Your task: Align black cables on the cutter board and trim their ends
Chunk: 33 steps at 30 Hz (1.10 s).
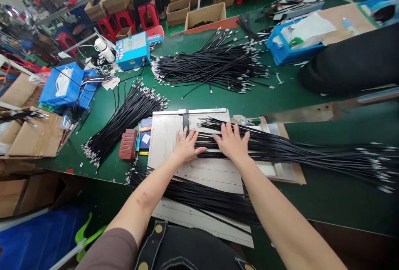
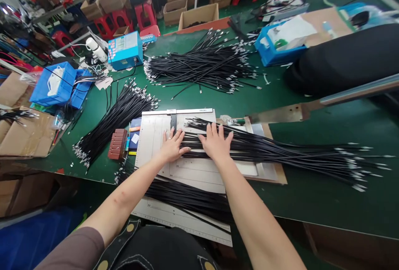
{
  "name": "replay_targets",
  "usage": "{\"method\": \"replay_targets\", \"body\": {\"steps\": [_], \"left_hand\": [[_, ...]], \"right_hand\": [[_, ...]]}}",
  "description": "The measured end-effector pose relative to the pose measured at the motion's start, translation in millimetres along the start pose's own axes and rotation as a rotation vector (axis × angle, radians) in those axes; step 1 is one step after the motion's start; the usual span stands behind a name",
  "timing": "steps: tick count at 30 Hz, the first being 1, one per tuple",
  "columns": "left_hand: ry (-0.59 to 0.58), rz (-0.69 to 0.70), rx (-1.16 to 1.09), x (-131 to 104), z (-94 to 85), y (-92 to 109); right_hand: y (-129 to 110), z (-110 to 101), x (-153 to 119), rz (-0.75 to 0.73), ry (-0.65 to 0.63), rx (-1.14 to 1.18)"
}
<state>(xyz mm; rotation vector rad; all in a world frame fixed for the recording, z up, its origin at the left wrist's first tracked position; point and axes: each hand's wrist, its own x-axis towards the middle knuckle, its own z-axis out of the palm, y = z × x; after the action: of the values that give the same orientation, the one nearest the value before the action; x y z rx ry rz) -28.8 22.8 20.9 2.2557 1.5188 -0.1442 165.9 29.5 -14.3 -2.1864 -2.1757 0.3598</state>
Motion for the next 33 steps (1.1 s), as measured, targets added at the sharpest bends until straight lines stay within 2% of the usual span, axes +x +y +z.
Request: {"method": "replay_targets", "body": {"steps": [2, 4, 6, 9, 12, 15, 22, 26, 30, 33], "left_hand": [[0.002, -0.04, -0.015, -9.5, 0.3, 9.4], [0.0, -0.09, -0.032, -14.6, -1.1, 19.7], [0.014, -0.103, -0.028, -10.9, -3.1, 29.0], [0.039, -0.042, 0.004, 5.3, -3.6, 34.9], [0.057, -0.025, 0.049, 14.6, 0.1, 28.6], [0.096, -0.076, 0.076, 10.6, 4.1, 17.3], [0.071, -0.057, 0.088, -0.7, 12.1, 11.5], [0.016, -0.045, 0.002, -8.9, 12.8, 3.7], [-0.027, -0.121, -0.116, -5.0, 5.2, -8.4], [-0.011, -0.094, -0.093, 9.7, 0.9, -6.6]], "right_hand": [[13.2, -0.2, -6.4, -0.058, -0.041, -0.032], [16.4, 1.8, -10.6, -0.126, -0.066, -0.059], [13.9, 4.3, -10.5, -0.109, -0.066, -0.077], [10.5, 7.0, -7.2, -0.11, -0.038, -0.088], [11.0, 8.8, -8.6, -0.133, 0.027, -0.088], [10.8, 11.0, -13.3, -0.125, 0.049, -0.085], [2.4, 12.1, -8.5, -0.263, -0.025, -0.05], [-22.4, 10.5, 0.9, -0.376, -0.084, -0.013], [-48.2, 6.5, 5.3, -0.387, -0.147, 0.008], [-38.2, 0.4, 3.4, -0.33, -0.124, -0.001]]}}
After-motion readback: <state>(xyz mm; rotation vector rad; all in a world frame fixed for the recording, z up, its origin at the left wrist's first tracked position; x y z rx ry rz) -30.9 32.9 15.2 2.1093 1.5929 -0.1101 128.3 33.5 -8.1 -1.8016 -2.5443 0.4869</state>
